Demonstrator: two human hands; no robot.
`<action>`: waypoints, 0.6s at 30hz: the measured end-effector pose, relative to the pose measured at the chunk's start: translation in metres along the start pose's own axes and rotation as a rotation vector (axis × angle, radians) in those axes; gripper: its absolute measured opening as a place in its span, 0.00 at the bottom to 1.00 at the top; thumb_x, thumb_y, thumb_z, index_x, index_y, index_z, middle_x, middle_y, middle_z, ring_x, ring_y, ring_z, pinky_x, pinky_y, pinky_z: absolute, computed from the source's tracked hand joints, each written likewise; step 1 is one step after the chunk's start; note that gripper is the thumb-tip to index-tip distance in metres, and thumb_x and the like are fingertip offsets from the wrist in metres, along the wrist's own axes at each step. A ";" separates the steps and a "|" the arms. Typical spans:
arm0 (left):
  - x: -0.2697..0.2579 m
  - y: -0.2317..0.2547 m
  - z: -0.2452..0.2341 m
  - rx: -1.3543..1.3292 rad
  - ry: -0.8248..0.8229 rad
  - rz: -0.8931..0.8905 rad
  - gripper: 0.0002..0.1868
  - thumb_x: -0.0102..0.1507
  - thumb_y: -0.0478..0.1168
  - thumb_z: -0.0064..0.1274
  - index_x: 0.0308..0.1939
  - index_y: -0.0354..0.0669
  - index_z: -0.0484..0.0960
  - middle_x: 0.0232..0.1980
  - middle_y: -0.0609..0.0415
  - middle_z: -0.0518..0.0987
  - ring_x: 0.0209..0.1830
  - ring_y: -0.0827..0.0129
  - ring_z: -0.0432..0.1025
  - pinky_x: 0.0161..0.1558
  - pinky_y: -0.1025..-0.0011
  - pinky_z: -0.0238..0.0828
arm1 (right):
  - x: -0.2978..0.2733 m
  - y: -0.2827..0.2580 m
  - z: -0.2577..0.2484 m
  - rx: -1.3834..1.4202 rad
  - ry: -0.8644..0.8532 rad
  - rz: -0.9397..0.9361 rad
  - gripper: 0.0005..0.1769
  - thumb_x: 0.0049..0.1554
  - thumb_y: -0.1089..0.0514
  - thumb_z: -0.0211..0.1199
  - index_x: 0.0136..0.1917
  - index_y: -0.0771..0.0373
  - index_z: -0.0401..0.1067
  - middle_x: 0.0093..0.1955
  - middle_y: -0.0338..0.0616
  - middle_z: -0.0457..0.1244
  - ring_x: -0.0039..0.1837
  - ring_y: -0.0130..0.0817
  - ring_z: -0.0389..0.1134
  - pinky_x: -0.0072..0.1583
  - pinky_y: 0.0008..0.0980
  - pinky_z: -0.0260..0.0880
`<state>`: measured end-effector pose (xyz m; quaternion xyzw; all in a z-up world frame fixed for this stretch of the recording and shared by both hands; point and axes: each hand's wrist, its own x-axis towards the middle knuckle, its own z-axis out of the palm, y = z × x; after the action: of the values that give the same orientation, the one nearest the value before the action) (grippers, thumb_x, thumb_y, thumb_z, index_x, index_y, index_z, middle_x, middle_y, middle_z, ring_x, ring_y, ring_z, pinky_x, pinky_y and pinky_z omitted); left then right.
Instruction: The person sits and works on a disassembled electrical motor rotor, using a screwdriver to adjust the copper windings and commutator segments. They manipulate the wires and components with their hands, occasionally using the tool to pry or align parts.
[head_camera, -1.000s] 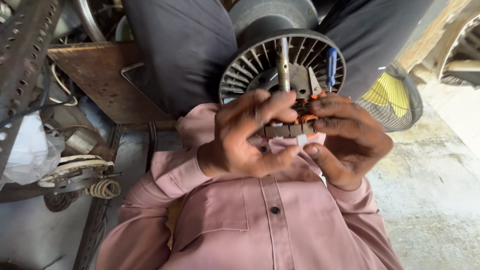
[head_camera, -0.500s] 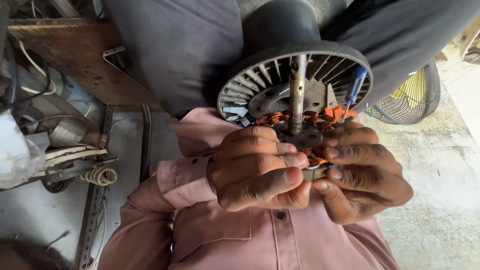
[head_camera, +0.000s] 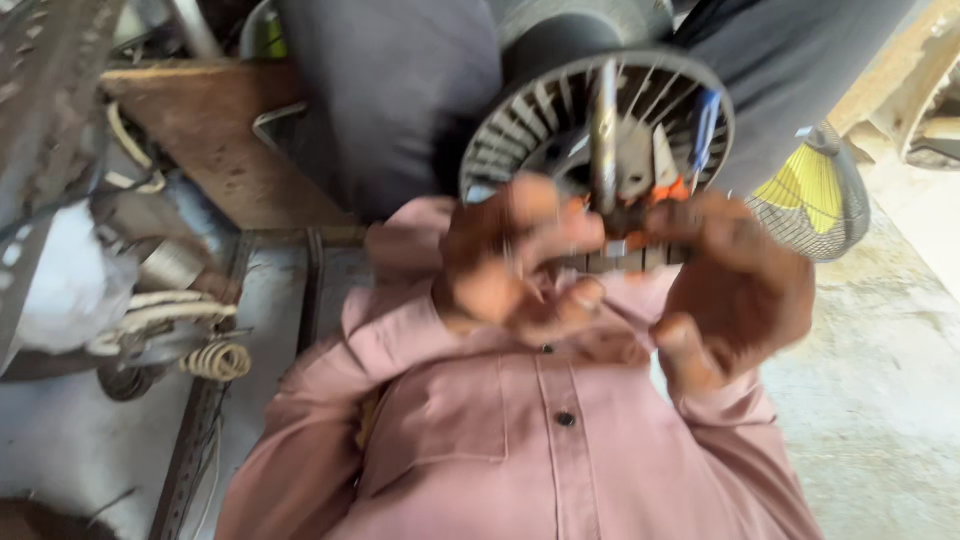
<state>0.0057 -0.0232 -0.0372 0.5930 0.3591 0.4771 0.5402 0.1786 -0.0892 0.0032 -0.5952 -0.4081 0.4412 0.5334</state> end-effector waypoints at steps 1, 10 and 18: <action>-0.006 0.002 -0.008 0.075 0.013 -0.029 0.18 0.62 0.37 0.58 0.54 0.35 0.77 0.43 0.49 0.77 0.37 0.61 0.73 0.39 0.64 0.72 | -0.002 0.000 -0.002 -0.021 -0.047 -0.029 0.31 0.61 0.46 0.68 0.67 0.68 0.63 0.57 0.55 0.67 0.59 0.42 0.72 0.58 0.36 0.75; -0.057 0.008 -0.073 0.751 -0.154 0.024 0.12 0.59 0.38 0.69 0.42 0.41 0.82 0.52 0.50 0.76 0.53 0.52 0.68 0.54 0.56 0.64 | -0.037 -0.003 -0.028 -0.097 0.265 -0.175 0.22 0.68 0.51 0.67 0.65 0.71 0.68 0.59 0.53 0.67 0.60 0.40 0.71 0.61 0.34 0.73; -0.072 0.009 -0.060 0.804 -0.190 -0.069 0.07 0.62 0.38 0.64 0.42 0.43 0.84 0.46 0.58 0.76 0.48 0.61 0.69 0.52 0.60 0.60 | -0.066 -0.020 -0.022 -0.083 0.195 -0.127 0.10 0.68 0.64 0.67 0.58 0.74 0.71 0.58 0.54 0.66 0.59 0.34 0.68 0.62 0.27 0.70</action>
<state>-0.0726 -0.0745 -0.0435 0.7858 0.4849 0.2238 0.3120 0.1809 -0.1560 0.0302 -0.6297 -0.4090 0.3296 0.5723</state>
